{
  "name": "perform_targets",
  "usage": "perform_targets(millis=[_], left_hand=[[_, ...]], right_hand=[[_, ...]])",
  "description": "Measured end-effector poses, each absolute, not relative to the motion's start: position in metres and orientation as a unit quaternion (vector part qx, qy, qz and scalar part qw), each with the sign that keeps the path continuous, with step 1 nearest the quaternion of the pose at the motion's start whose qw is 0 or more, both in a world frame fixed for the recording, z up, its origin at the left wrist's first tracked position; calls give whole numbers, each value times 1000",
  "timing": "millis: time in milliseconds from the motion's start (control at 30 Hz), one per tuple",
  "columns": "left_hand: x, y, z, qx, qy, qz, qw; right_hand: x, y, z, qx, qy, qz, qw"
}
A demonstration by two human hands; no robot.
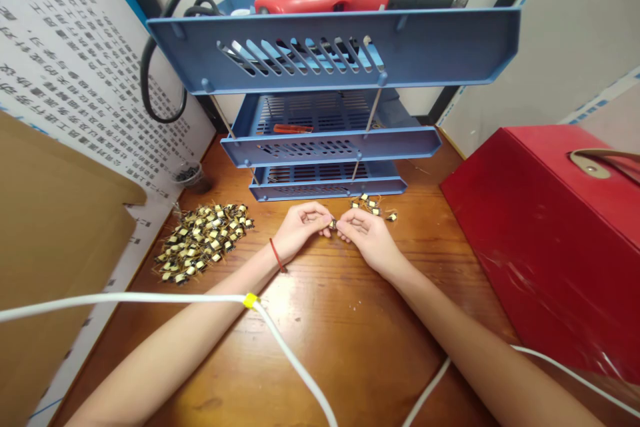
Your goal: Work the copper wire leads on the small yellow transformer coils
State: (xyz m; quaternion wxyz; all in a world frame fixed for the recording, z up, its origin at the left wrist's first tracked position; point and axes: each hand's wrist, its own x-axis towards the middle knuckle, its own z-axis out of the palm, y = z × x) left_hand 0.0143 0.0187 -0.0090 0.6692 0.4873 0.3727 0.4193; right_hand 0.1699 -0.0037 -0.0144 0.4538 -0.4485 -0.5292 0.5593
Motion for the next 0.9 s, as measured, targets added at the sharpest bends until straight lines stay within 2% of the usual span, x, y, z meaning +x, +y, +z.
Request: perform_targets(millis=[533,900], left_hand=[[13,20,-8,491,358,398,688],[14,19,-6,466,338,413,705]], right_hand=[[171,-5,-11,-454,-545,539,453],[169,-5,-13,-470,-498,512,519]])
